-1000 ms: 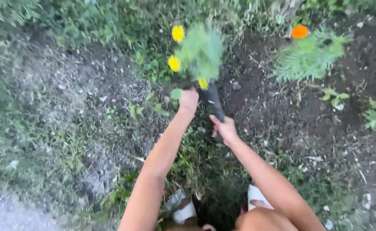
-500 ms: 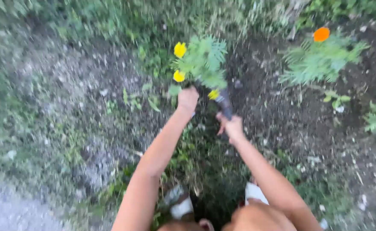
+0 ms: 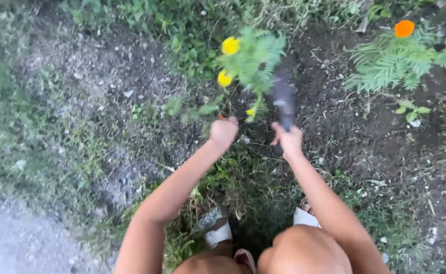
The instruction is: The person uses a small hand hoe to loosen soil and remove weeds from a garden bed. They repeatedly scrape the ground and pull out weeds by hand, working around marigold plants.
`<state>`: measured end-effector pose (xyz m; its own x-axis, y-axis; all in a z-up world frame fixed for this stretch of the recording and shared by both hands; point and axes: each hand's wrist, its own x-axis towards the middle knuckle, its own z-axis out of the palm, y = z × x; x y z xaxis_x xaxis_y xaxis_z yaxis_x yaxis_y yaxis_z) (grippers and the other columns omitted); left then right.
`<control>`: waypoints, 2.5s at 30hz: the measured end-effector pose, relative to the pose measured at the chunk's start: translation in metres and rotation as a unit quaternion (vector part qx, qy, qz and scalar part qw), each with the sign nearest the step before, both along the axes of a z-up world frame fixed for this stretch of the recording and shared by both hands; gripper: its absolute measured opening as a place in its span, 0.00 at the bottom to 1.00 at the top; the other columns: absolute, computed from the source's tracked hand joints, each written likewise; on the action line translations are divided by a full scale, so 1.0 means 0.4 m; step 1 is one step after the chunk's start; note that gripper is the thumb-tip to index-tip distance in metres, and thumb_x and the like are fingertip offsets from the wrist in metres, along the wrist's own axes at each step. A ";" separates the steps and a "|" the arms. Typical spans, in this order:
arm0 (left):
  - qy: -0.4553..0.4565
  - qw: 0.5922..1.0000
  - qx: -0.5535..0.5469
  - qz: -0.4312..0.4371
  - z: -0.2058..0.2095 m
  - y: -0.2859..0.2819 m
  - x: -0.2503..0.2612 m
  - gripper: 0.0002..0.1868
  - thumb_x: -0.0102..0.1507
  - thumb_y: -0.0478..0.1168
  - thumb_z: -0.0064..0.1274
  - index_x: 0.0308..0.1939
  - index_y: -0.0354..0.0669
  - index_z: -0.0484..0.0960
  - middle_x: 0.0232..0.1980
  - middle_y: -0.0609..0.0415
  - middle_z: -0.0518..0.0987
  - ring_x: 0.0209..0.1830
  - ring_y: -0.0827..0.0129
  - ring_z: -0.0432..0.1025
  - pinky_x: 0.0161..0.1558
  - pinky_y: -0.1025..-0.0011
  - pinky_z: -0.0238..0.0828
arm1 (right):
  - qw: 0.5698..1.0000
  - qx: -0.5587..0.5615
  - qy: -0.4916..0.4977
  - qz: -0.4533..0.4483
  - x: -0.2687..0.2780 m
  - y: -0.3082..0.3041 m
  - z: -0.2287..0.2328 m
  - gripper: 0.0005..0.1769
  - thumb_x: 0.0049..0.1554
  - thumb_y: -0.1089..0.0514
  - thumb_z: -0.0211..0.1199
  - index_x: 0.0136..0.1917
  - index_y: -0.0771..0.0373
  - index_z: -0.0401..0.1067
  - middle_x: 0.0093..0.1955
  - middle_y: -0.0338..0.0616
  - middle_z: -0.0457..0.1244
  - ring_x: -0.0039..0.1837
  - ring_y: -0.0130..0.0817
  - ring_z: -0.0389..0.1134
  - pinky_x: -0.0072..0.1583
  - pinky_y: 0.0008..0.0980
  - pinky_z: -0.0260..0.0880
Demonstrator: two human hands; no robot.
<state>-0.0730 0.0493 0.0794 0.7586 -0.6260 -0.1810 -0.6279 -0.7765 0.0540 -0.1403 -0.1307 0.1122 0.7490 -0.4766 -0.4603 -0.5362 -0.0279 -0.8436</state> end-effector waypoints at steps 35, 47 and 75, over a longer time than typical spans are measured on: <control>-0.122 0.988 -0.060 -0.073 0.340 0.174 0.011 0.13 0.49 0.40 0.53 0.37 0.45 0.76 0.38 0.48 0.68 0.38 0.62 0.67 0.32 0.73 0.67 | 0.784 -0.394 0.241 0.415 0.114 -0.102 0.468 0.25 0.53 0.45 0.49 0.52 0.69 0.64 0.32 0.53 0.63 0.33 0.39 0.67 0.37 0.35 0.65; -0.122 0.976 0.022 0.182 0.367 0.170 0.549 0.20 0.55 0.42 0.47 0.51 0.49 0.64 0.46 0.50 0.67 0.47 0.62 0.61 0.34 0.68 0.69 | 0.945 -0.237 0.109 0.197 0.254 -0.041 0.210 0.18 0.54 0.44 0.47 0.37 0.61 0.57 0.23 0.38 0.57 0.23 0.31 0.61 0.29 0.30 0.61; -0.047 0.998 -0.020 -0.032 -0.059 -0.074 0.480 0.18 0.62 0.51 0.35 0.39 0.40 0.67 0.24 0.54 0.71 0.19 0.61 0.71 0.17 0.64 0.68 | 0.982 0.160 0.013 -0.099 0.246 0.086 0.096 0.21 0.51 0.48 0.53 0.28 0.67 0.62 0.13 0.45 0.52 0.15 0.31 0.55 0.19 0.28 0.62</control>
